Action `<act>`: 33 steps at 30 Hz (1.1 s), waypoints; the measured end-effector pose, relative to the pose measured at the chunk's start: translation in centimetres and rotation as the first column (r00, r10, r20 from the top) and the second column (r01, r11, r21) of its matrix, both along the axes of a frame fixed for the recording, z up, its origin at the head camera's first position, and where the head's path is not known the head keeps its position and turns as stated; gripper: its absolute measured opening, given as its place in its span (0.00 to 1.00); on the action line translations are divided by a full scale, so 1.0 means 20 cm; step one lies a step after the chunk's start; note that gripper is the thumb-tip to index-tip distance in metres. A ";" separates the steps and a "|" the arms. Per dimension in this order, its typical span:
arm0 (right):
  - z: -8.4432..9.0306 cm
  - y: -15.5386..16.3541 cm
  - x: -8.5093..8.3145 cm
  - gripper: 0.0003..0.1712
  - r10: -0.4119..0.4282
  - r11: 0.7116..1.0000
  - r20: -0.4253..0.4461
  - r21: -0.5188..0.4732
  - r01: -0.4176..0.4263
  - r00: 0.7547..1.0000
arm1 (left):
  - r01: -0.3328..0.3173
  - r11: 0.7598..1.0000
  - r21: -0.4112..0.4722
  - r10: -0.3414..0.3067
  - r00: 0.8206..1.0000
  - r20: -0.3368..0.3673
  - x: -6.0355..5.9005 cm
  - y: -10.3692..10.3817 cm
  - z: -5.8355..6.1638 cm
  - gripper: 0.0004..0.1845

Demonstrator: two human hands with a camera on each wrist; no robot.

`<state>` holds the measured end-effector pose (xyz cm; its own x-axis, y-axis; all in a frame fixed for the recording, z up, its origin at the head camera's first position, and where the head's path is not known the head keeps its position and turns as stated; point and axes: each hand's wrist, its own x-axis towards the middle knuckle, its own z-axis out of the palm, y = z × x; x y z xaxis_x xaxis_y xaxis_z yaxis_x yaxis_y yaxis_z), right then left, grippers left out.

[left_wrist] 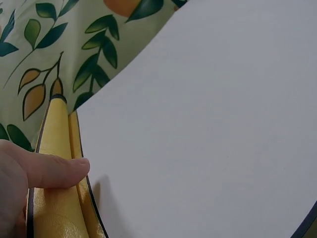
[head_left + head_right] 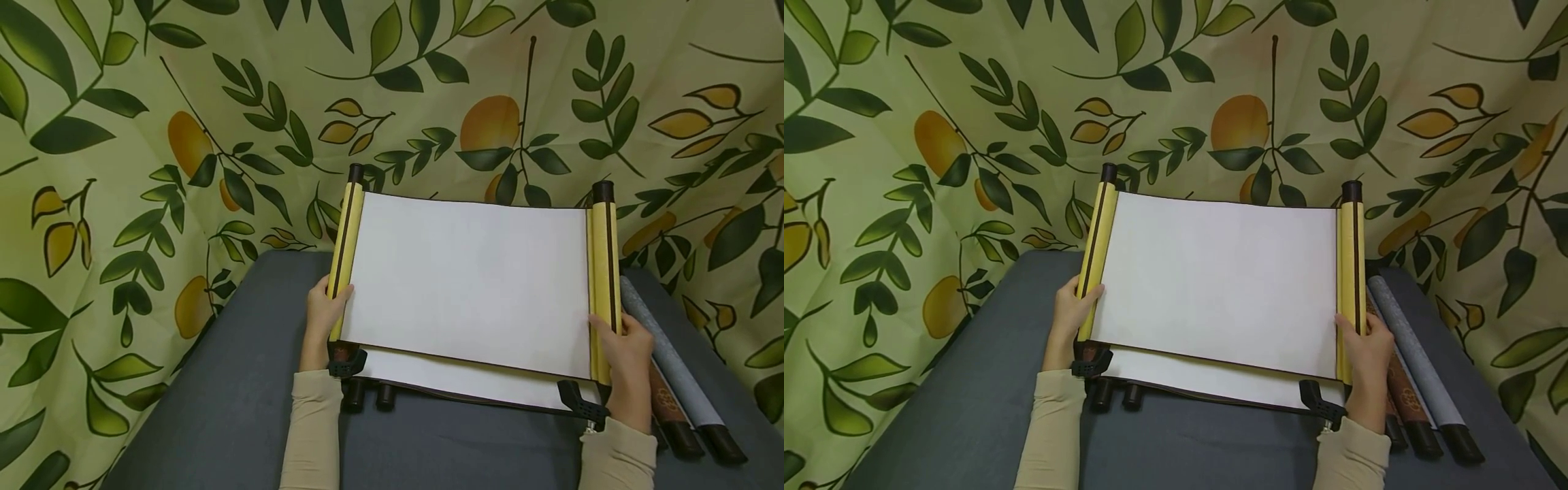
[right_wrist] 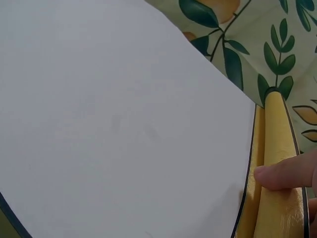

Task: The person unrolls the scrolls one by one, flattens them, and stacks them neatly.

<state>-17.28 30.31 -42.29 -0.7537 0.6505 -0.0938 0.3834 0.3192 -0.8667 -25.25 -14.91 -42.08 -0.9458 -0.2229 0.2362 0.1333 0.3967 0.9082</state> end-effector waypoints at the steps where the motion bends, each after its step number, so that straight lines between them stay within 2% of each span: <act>1: 0.00 0.00 0.00 0.37 0.008 1.000 0.010 0.009 -0.008 1.000 | 0.001 1.000 0.002 -0.001 1.000 0.003 0.00 0.00 0.00 0.24; 5: 0.00 0.01 0.00 0.37 0.035 0.999 0.016 0.037 -0.036 0.999 | 0.006 1.000 0.017 -0.006 1.000 0.005 0.01 -0.01 0.01 0.26; 9: -0.01 0.01 0.00 0.39 0.047 0.999 0.013 0.023 -0.048 0.999 | -0.003 1.000 0.007 0.003 1.000 0.005 0.01 -0.02 0.01 0.28; 15: 0.00 0.02 0.01 0.46 0.027 0.999 0.044 -0.029 -0.025 0.999 | -0.012 0.999 -0.038 0.015 0.997 0.080 0.01 -0.04 0.02 0.27; 17: 0.00 0.03 0.01 0.46 0.020 0.999 0.045 -0.035 -0.019 0.999 | -0.009 0.998 -0.064 0.014 0.996 0.083 0.01 -0.04 0.01 0.28; 22: 0.00 0.04 0.02 0.42 0.019 0.999 0.020 -0.030 -0.018 1.000 | -0.009 0.998 -0.067 0.011 0.999 0.032 0.02 -0.04 0.00 0.32; 25: 0.01 0.05 0.03 0.41 0.029 1.000 0.035 -0.006 -0.029 0.999 | -0.028 0.998 -0.063 0.025 0.999 -0.042 0.01 -0.05 -0.01 0.34; 27: 0.02 0.06 0.03 0.41 0.049 0.999 0.052 0.019 -0.050 0.997 | -0.034 0.998 -0.058 0.030 0.998 -0.057 0.01 -0.07 -0.01 0.34; 30: 0.03 0.07 0.03 0.41 0.092 0.992 0.086 0.074 -0.098 0.992 | -0.030 0.998 -0.057 0.028 0.999 -0.030 0.01 -0.09 -0.01 0.33; 33: 0.03 0.08 0.03 0.41 0.139 0.981 0.100 0.125 -0.151 0.985 | -0.012 0.996 -0.083 0.016 0.999 0.048 0.01 -0.11 0.00 0.33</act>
<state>-16.65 31.84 -41.71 -0.8333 0.5459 -0.0870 0.3995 0.4859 -0.7774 -24.98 -17.06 -42.06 -0.9535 -0.2175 0.2086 0.0842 0.4722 0.8774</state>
